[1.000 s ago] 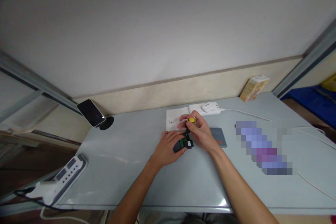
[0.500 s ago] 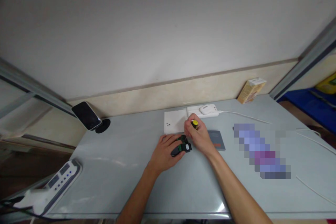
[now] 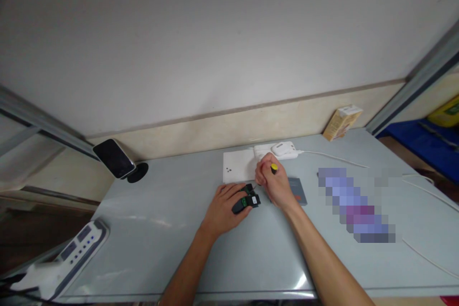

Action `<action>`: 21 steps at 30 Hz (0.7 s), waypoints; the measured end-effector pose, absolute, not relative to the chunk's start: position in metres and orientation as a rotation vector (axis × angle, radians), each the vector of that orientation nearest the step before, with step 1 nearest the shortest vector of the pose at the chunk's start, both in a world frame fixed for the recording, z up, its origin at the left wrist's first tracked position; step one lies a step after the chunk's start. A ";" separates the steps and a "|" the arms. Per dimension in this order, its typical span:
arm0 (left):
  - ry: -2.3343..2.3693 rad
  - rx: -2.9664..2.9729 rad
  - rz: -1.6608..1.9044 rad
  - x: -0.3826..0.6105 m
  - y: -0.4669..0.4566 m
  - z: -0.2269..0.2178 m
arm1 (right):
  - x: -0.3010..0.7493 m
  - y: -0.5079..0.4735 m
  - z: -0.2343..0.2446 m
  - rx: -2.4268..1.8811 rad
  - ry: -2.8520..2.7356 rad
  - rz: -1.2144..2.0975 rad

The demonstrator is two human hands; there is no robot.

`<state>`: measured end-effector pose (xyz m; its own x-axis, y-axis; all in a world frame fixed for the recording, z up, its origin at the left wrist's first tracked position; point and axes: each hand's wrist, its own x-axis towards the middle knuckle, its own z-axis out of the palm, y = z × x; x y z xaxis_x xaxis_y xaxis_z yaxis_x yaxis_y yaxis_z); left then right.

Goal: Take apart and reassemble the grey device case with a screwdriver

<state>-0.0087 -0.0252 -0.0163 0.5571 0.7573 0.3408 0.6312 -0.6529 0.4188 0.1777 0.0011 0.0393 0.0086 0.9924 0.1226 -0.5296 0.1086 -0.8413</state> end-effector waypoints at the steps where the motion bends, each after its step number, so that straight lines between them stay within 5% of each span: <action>1: 1.149 2.540 0.741 -0.009 -0.025 -0.016 | 0.176 0.001 0.041 -0.684 -0.863 1.351; 21: 1.141 2.612 0.720 -0.010 -0.024 -0.020 | 0.175 -0.001 0.043 -0.763 -0.908 1.314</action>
